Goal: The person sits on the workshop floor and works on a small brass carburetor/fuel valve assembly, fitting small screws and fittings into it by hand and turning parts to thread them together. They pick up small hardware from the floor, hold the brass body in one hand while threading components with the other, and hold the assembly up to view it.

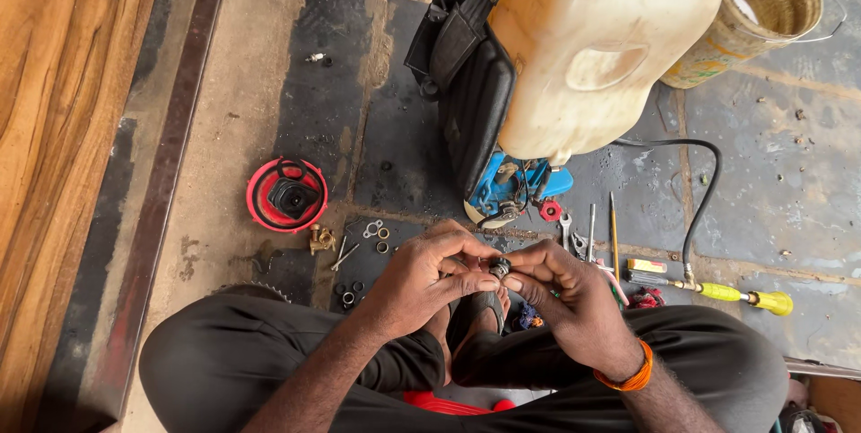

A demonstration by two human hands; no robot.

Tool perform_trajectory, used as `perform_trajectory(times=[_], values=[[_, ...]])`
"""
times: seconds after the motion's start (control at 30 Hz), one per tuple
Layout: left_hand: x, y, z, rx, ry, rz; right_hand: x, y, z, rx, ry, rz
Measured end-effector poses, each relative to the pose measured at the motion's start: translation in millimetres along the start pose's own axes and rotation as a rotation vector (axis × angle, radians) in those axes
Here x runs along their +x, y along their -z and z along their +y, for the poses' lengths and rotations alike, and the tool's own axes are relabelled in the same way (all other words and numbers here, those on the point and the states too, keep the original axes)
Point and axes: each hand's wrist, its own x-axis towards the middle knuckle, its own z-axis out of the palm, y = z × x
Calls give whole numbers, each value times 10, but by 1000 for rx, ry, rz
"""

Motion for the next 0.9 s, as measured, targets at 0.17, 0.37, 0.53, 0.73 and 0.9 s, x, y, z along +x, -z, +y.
perform_trajectory(times=[0.17,0.37,0.53,0.73,0.9], values=[[-14,7,87,199,-25,-4,5,17,-87,-114,-21,-6],[-38,7,175,309,-35,-34,-8,61,-142,-331,19,-34],[-57,-6,176,338,-81,-58,-34,52,-129,-458,136,9],[-64,-38,82,278,-123,11,-80,-50,-88,-617,308,133],[-73,-96,44,280,-132,62,-108,-114,-79,-744,514,204]])
